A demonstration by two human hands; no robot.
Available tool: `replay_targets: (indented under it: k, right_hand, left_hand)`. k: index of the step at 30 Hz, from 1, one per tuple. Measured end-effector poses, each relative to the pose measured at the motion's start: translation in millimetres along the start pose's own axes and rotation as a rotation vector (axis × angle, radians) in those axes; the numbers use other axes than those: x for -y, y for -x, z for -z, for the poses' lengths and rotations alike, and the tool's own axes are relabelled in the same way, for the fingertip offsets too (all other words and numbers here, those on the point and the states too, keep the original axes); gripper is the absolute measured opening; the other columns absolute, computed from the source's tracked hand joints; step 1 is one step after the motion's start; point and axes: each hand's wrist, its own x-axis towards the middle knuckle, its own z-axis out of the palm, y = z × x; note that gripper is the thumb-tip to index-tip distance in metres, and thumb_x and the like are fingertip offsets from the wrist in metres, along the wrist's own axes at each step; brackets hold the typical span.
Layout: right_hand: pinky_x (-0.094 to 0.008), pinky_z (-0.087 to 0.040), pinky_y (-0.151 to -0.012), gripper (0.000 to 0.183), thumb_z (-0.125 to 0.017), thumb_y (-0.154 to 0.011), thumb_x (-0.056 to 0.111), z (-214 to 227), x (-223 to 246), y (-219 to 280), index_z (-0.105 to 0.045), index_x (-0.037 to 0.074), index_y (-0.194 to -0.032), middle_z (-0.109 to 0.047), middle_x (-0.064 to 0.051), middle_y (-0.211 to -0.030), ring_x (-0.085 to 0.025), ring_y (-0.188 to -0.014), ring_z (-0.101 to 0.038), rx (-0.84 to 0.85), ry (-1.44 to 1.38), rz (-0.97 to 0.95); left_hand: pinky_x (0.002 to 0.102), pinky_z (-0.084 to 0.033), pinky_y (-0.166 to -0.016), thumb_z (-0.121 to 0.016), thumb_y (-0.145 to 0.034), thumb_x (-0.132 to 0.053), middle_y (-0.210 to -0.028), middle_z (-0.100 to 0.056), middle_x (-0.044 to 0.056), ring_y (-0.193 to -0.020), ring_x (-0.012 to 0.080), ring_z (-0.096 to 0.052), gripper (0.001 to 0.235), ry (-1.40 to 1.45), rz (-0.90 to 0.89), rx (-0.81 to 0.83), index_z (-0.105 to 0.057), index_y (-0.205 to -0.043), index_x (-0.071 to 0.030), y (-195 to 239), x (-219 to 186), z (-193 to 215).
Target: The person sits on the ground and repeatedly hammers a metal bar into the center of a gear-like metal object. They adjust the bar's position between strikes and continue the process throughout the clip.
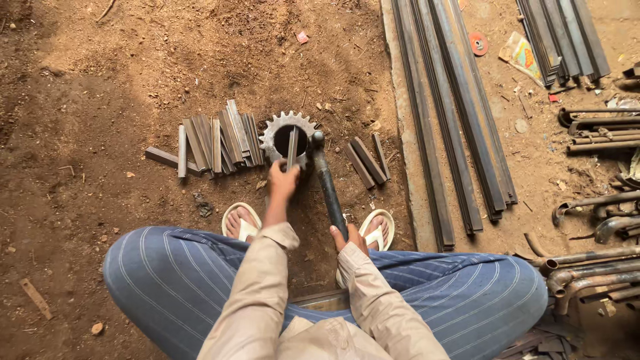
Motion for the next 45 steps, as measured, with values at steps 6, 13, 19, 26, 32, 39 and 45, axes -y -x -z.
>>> replay_targets:
  k: [6,13,19,26,32,39,45]
  right_hand:
    - [-0.039,-0.045,-0.05,0.045,-0.068,-0.094,0.046,-1.4,-1.3,-1.9,-0.064,0.001,-0.097,-0.06,-0.011,-0.064,-0.024,-0.053,-0.06,0.104,-0.265,-0.128]
    - [-0.03,-0.041,-0.04,0.036,-0.068,-0.095,0.04,8.0,19.5,4.2,-0.063,0.005,-0.1,-0.058,-0.003,-0.06,-0.014,-0.042,-0.055,0.164,-0.486,-0.218]
    - [-0.03,-0.04,-0.038,0.037,-0.066,-0.095,0.039,8.6,25.0,6.9,-0.063,0.003,-0.1,-0.057,-0.002,-0.059,-0.013,-0.041,-0.054,0.155,-0.453,-0.245]
    - [-0.03,-0.041,-0.039,0.035,-0.066,-0.096,0.039,11.1,32.6,6.5,-0.063,0.004,-0.097,-0.057,-0.003,-0.058,-0.013,-0.041,-0.054,0.16,-0.425,-0.219]
    - [-0.032,-0.04,-0.038,0.039,-0.069,-0.095,0.041,17.5,40.8,2.5,-0.056,0.004,-0.094,-0.054,-0.004,-0.059,-0.016,-0.04,-0.052,0.241,-0.515,-0.341]
    - [-0.035,-0.043,-0.041,0.042,-0.071,-0.092,0.043,2.1,25.9,-13.2,-0.06,0.003,-0.094,-0.054,-0.004,-0.061,-0.017,-0.043,-0.053,0.261,-0.467,-0.265]
    - [-0.035,-0.043,-0.053,0.047,-0.069,-0.091,0.05,-7.4,-6.4,-28.3,-0.064,0.004,-0.1,-0.058,-0.004,-0.065,-0.017,-0.057,-0.056,0.209,-0.242,-0.121]
  left_hand:
    - [0.039,-0.064,-0.077,-0.051,-0.102,-0.015,-0.119,-0.068,0.024,-0.104,0.0341,-0.075,0.043,0.782,0.24,0.206,-0.044,-0.138,0.006,-43.8,-33.1,2.0]
    - [0.038,-0.062,-0.08,-0.054,-0.104,-0.019,-0.122,-0.064,0.018,-0.113,0.0323,-0.071,0.044,0.752,0.152,0.251,-0.049,-0.139,0.007,-34.6,-50.7,-6.4]
    - [0.043,-0.063,-0.082,-0.047,-0.104,-0.026,-0.119,-0.065,0.017,-0.11,0.0327,-0.073,0.041,0.807,0.249,0.209,-0.049,-0.132,0.004,-39.6,-75.9,0.0]
    - [0.04,-0.066,-0.08,-0.044,-0.105,-0.026,-0.115,-0.067,0.016,-0.108,0.0274,-0.073,0.039,0.604,0.262,0.196,-0.054,-0.129,0.004,-40.9,-92.7,-7.5]
    - [0.037,-0.064,-0.083,-0.052,-0.101,-0.017,-0.118,-0.07,0.016,-0.107,0.0265,-0.073,0.039,0.115,0.08,0.108,-0.061,-0.133,0.004,-34.6,-88.5,-10.5]
    - [0.052,-0.04,-0.106,-0.055,-0.101,-0.018,-0.142,-0.059,0.018,-0.125,0.0343,-0.059,0.049,-0.659,-0.336,-0.201,-0.05,-0.148,-0.005,-6.7,-42.7,-24.7]
    - [0.058,-0.024,-0.117,-0.061,-0.098,-0.022,-0.149,-0.058,0.012,-0.144,0.0339,-0.046,0.05,-0.815,-0.561,-0.292,-0.053,-0.144,-0.005,6.8,0.6,-9.2]
